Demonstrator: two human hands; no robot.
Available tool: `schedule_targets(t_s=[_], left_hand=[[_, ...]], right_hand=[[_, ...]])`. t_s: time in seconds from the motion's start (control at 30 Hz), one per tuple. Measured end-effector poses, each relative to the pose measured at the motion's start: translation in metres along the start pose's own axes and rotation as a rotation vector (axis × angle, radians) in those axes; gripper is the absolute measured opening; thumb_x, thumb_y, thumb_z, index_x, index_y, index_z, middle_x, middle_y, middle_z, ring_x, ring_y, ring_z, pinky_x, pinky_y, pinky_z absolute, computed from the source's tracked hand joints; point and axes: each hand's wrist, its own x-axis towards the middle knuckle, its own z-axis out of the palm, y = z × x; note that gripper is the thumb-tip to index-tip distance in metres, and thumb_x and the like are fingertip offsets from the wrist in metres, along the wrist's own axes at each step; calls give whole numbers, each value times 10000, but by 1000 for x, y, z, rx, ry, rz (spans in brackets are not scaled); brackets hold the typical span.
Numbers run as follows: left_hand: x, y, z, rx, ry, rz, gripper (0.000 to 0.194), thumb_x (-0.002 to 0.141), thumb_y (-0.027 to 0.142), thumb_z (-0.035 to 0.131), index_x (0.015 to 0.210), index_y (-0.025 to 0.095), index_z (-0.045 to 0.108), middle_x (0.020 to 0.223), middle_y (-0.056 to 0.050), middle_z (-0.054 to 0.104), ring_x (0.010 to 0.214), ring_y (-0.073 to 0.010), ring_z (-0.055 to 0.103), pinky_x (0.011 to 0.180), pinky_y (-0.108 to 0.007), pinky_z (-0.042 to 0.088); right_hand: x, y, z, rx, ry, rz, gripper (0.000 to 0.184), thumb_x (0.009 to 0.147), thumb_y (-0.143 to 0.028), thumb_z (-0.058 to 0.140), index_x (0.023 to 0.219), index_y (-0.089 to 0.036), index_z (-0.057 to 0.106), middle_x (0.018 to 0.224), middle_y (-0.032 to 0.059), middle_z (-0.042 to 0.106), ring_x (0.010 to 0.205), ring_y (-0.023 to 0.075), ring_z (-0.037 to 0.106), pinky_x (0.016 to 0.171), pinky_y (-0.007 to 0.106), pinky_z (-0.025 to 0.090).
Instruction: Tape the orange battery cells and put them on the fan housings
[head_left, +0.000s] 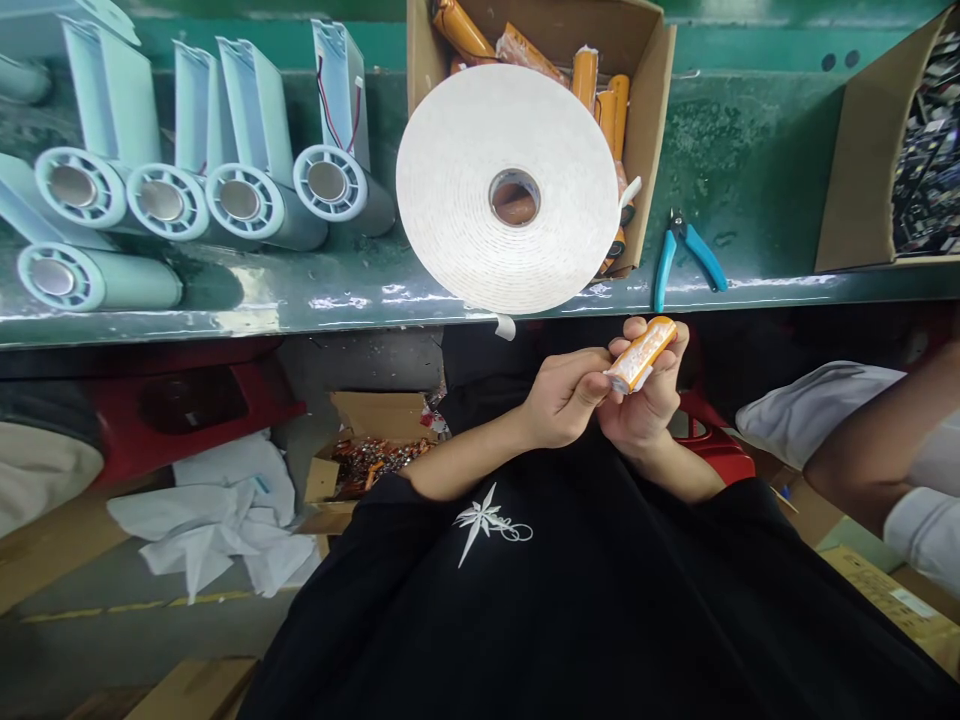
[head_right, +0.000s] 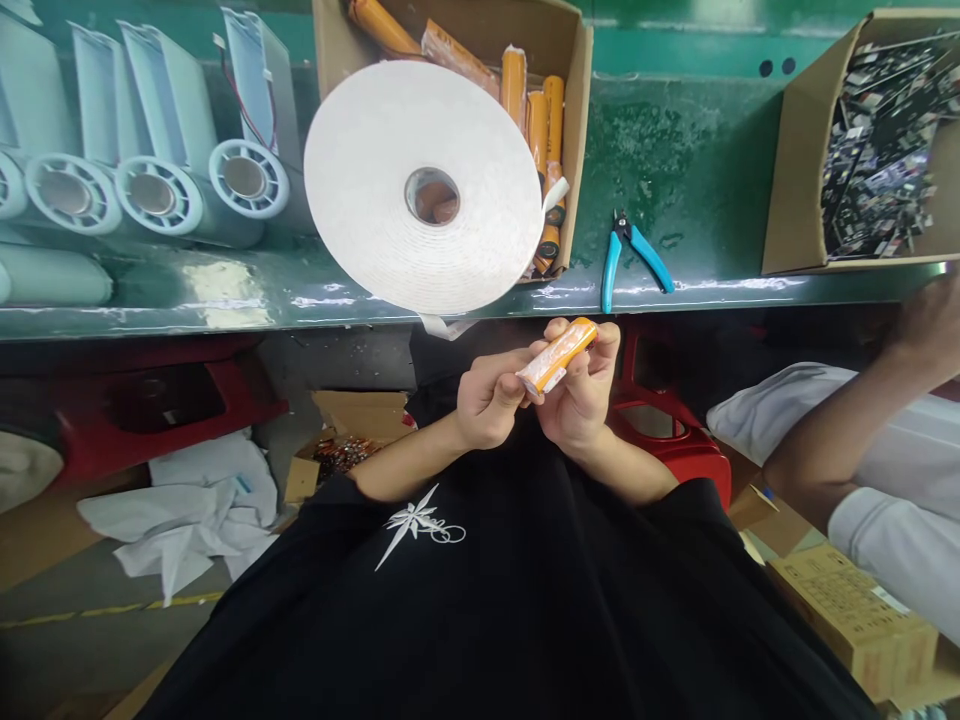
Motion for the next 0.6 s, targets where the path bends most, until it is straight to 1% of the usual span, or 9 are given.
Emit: schedule_targets(t_s=[0.1,0.2,0.27,0.33,0.4,0.43,0.5,0.53,0.6], left_hand=[[2,-2,-7,-76,-97,-30,483,1155,538,495,850,199,656,736,-3,623,650,-120,598,659,-262,494],[4,-3,-13,-81,-155,-37,429,1127,516,563,869,196,686,789,-43,701,709,-147,662,697,-286,541],[5,-4,-20,-32,-214,29,399,1120,486,587,882,200,729,782,-60,745,729,-163,701,725,-306,574],[5,-3,-30,55,-303,139,276,1098,392,658,930,215,789,824,-65,803,775,-169,741,779,-315,607],[3,0,-42,211,-381,214,128,1020,341,791,952,241,831,1010,-91,859,963,-207,783,893,-354,640],[1,3,-49,306,-403,231,117,966,360,855,934,248,841,1130,-110,861,1097,-246,776,957,-394,646],[-2,11,-61,457,-403,230,184,926,427,884,939,246,851,1286,-136,831,1280,-309,723,1047,-472,640],[-4,15,-65,485,-381,224,200,960,440,845,987,242,852,1286,-139,829,1279,-308,728,1049,-477,645],[-7,24,-68,482,-298,177,226,1063,411,724,1137,229,835,1203,-126,848,1159,-259,783,1003,-425,669]], right_hand=[[0,-3,-1,29,6,28,435,841,-664,906,1057,-386,650,1059,-51,730,815,149,782,548,221,645],[3,-4,-7,63,-48,48,388,848,-626,917,1072,-407,689,1060,-56,752,844,160,794,604,246,680],[9,-5,-14,125,-98,39,321,876,-568,914,1088,-437,712,1075,-75,770,856,132,795,661,222,687],[19,-7,-22,170,-144,10,312,884,-531,914,1119,-464,720,1124,-88,787,876,113,797,704,208,688],[31,-11,-29,152,-176,-27,377,854,-540,935,1148,-459,714,1171,-74,798,890,138,805,722,252,702],[36,-13,-32,129,-186,-44,418,828,-549,952,1151,-443,709,1172,-60,803,886,160,810,726,289,712],[43,-18,-34,86,-197,-56,487,777,-550,989,1142,-402,702,1140,-34,817,870,200,817,751,364,729],[45,-21,-34,71,-205,-48,509,759,-542,1005,1135,-383,702,1119,-24,825,867,213,821,774,393,736],[45,-26,-31,46,-231,-7,519,752,-528,1022,1126,-357,705,1092,-10,840,876,232,832,817,433,745]])
